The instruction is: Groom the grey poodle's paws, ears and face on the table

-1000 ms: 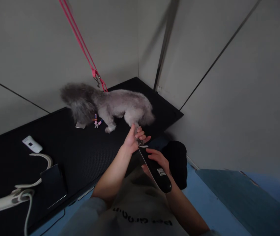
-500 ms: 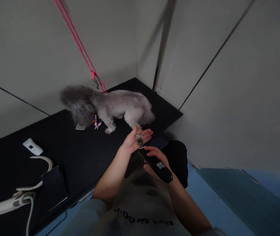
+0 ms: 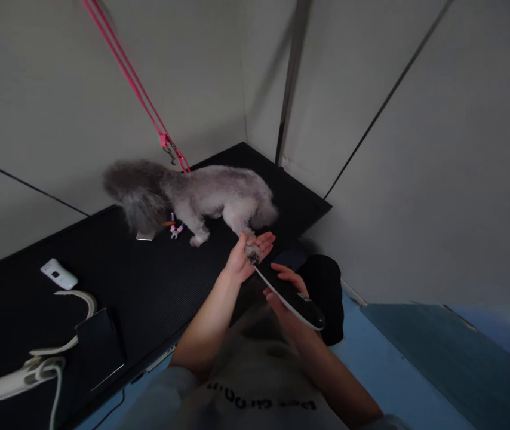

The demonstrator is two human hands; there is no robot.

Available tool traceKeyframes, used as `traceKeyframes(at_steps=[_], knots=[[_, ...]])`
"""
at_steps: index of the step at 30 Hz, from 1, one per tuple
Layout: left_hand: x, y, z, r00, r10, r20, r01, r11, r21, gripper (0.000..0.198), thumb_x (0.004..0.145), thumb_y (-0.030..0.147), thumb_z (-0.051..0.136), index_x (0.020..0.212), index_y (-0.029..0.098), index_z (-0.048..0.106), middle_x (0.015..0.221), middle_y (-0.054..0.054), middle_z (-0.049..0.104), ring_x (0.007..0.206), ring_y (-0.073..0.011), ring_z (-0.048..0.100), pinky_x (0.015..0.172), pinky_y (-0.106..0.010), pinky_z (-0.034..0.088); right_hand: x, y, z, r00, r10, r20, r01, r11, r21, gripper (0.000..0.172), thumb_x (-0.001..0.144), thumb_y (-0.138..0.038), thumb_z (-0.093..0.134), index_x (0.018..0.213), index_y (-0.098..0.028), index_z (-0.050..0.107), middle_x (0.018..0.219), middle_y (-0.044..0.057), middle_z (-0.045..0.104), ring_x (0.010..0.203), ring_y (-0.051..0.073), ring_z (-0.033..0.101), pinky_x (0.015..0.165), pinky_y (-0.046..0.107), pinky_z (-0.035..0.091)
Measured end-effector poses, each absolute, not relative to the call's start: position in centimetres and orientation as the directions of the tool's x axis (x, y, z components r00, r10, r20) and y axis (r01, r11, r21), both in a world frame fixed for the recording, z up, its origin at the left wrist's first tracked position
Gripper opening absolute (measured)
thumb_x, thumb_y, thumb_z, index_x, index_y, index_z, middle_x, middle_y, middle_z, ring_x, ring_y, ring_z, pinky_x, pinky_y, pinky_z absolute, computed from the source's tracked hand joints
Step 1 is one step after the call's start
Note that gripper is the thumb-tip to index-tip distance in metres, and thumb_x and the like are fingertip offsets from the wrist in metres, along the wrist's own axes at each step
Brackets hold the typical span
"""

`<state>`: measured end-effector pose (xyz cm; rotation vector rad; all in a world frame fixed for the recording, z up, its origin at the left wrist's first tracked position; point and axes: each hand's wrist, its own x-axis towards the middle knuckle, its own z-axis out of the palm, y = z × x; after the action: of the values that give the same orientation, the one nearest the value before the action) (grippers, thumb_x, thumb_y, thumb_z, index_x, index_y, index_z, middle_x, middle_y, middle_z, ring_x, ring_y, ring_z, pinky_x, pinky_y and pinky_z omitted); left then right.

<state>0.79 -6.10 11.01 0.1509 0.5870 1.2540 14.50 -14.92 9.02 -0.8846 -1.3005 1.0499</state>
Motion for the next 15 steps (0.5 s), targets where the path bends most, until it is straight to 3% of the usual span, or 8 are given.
traceKeyframes(at_steps=[3, 8, 13, 15], knots=[[1.2, -6.0, 10.6, 0.159, 0.933, -0.323, -0.859, 0.292, 0.421, 0.046, 0.091, 0.051, 0.055, 0.061, 0.019, 0.042, 0.104, -0.012, 0.072, 0.115, -0.0263, 0.064, 0.107, -0.04, 0.039, 13.8, -15.6, 8.8, 0.024, 0.974, 0.225, -0.204, 0.225, -0.953, 0.032, 0.083, -0.031, 0.072, 0.108, -0.028, 0.052, 0.134, 0.009, 0.056, 0.074, 0.014, 0.069, 0.069, 0.036, 0.061], [1.3, -5.9, 9.8, 0.139, 0.946, -0.292, -0.853, 0.265, 0.451, 0.047, 0.091, 0.054, 0.053, 0.061, 0.019, 0.044, 0.107, -0.012, 0.072, 0.125, -0.0287, 0.057, 0.113, -0.043, 0.032, 13.1, -15.7, 8.5, 0.071, 0.983, 0.167, -0.253, 0.18, -0.951, 0.031, 0.083, -0.032, 0.072, 0.107, -0.028, 0.053, 0.132, 0.008, 0.057, 0.07, 0.014, 0.068, 0.069, 0.037, 0.06], [0.5, -6.1, 9.6, 0.205, 0.938, -0.28, -0.822, 0.32, 0.471, 0.046, 0.091, 0.052, 0.055, 0.061, 0.018, 0.046, 0.11, -0.014, 0.071, 0.123, -0.0288, 0.058, 0.114, -0.043, 0.03, 14.4, -14.4, 8.9, -0.131, 0.959, 0.252, -0.139, 0.234, -0.962, 0.033, 0.074, -0.032, 0.079, 0.102, -0.028, 0.061, 0.121, 0.007, 0.063, 0.104, 0.025, 0.065, 0.085, 0.042, 0.056], [0.2, -6.3, 9.6, 0.256, 0.927, -0.273, -0.817, 0.358, 0.451, 0.047, 0.089, 0.052, 0.057, 0.06, 0.018, 0.045, 0.112, -0.014, 0.071, 0.12, -0.0284, 0.06, 0.114, -0.043, 0.03, 15.1, -13.7, 9.3, -0.156, 0.952, 0.263, -0.115, 0.247, -0.962, 0.034, 0.073, -0.033, 0.079, 0.102, -0.028, 0.063, 0.108, 0.005, 0.067, 0.1, 0.025, 0.065, 0.086, 0.04, 0.054]])
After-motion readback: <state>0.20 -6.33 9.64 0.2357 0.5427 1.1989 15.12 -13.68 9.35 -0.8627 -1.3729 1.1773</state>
